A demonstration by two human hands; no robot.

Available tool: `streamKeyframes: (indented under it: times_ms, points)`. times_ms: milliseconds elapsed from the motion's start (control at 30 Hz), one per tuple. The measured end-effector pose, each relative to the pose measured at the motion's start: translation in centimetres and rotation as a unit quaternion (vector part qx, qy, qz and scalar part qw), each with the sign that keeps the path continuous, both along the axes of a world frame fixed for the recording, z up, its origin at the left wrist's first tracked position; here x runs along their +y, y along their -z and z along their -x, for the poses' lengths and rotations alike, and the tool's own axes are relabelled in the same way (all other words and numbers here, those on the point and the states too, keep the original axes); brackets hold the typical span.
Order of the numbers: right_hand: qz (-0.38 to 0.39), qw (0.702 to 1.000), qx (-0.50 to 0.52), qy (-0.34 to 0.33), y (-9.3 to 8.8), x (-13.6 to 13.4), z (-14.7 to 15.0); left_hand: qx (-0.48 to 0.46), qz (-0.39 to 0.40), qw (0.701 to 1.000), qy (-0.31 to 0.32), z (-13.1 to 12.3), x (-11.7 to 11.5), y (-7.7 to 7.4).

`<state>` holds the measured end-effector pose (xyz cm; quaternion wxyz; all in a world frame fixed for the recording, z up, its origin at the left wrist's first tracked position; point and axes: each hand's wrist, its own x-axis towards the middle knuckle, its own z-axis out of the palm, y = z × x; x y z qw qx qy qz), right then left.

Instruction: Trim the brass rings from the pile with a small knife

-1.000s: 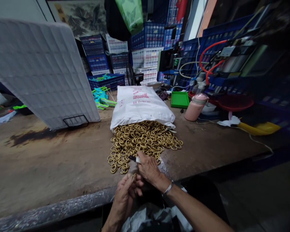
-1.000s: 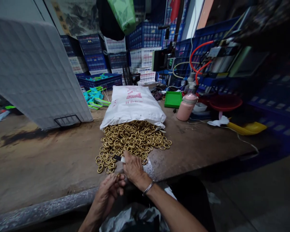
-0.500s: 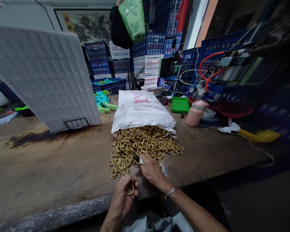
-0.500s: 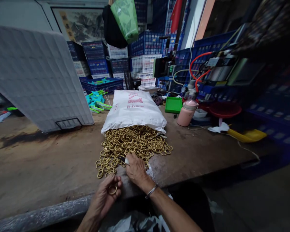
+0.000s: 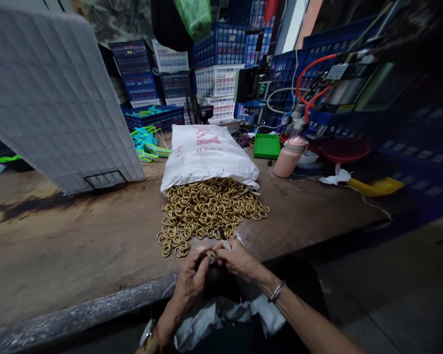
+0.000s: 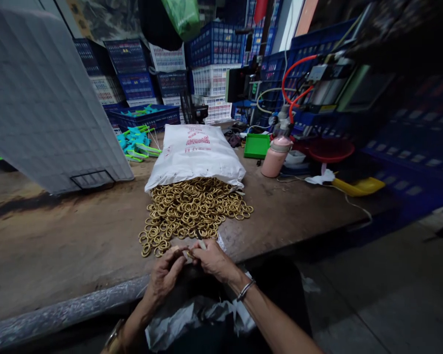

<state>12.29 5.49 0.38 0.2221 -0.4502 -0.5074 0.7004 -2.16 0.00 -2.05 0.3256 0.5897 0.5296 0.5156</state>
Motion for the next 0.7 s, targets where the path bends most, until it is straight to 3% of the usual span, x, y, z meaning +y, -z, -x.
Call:
streamKeyframes:
  times_ms: [100, 233, 300, 400, 500, 700]
  points:
    - [0.03, 0.999, 0.012, -0.007, -0.4, -0.3, 0.1, 0.028, -0.013, 0.999, 0.011, -0.1, -0.2, -0.3]
    - [0.016, 1.0, 0.004, -0.013, -0.3, -0.4, 0.2, 0.04, 0.01, 0.999, 0.018, -0.2, -0.3, -1.0]
    - [-0.022, 1.0, -0.015, -0.01, -0.2, -0.4, 0.2, 0.048, 0.017, 0.999, -0.004, -0.2, -0.3, -1.1]
    - [-0.152, 0.987, -0.06, -0.002, -0.3, -0.4, 0.2, 0.05, 0.027, 0.998, -0.03, -0.2, -0.2, -1.1]
    - [-0.247, 0.963, -0.111, 0.009, -0.5, -0.5, 0.7, -0.002, 0.057, 0.998, -0.012, -0.3, -0.2, -1.4]
    - [-0.244, 0.962, -0.123, 0.015, -0.2, -0.6, 1.4, -0.175, 0.209, 0.961, 0.037, -0.7, -0.4, -2.6]
